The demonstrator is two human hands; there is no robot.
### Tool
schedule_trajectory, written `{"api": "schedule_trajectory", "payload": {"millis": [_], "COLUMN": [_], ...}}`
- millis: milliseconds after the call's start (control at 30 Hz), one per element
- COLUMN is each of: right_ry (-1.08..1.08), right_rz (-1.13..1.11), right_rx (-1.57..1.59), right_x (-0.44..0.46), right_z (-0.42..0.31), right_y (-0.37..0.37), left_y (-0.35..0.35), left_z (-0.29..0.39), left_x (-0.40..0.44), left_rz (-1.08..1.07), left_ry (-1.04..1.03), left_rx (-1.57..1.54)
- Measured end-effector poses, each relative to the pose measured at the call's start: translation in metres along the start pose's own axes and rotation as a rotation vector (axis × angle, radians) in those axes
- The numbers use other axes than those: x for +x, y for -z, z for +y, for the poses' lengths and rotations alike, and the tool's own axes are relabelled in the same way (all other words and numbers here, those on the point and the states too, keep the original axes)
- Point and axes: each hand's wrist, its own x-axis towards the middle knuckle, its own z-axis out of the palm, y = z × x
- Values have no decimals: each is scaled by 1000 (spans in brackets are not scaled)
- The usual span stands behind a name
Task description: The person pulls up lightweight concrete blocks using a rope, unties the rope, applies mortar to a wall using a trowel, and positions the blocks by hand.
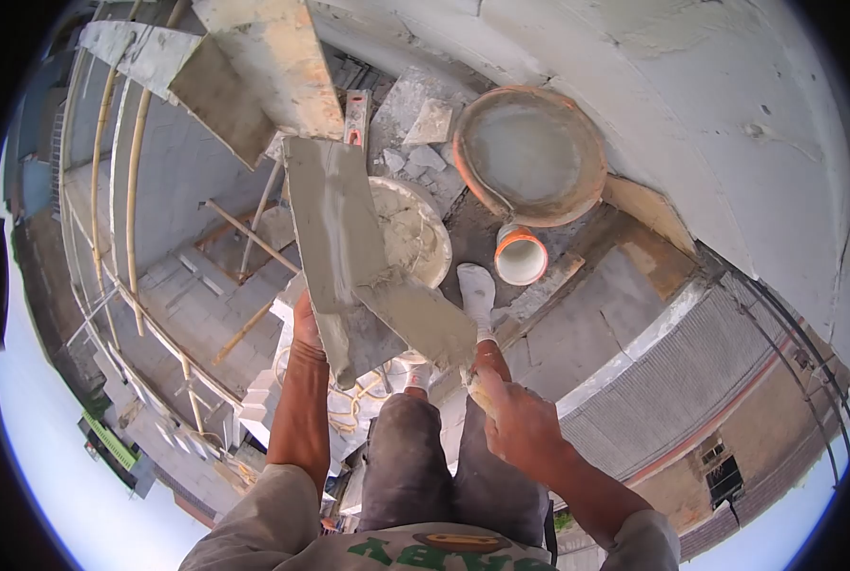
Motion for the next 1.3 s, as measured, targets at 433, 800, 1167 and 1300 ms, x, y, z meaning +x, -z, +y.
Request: {"api": "schedule_trajectory", "payload": {"millis": [433, 800, 1167, 1300], "right_ry": [-68, -115, 205, 285], "right_rz": [-30, 177, 318, 201], "right_rx": [-97, -148, -58, -134], "right_x": [82, 100, 28, -22], "right_z": [-11, -26, -28, -31], "right_y": [-95, -125, -127, -140], "left_y": [140, 127, 202, 190], "left_z": [-42, -32, -21, 1], "left_x": [-45, -133, -69, -52], "left_rz": [-24, -129, -93, -150], "left_ry": [186, 448, -87, -68], "left_rx": [69, 189, -492, -559]}}
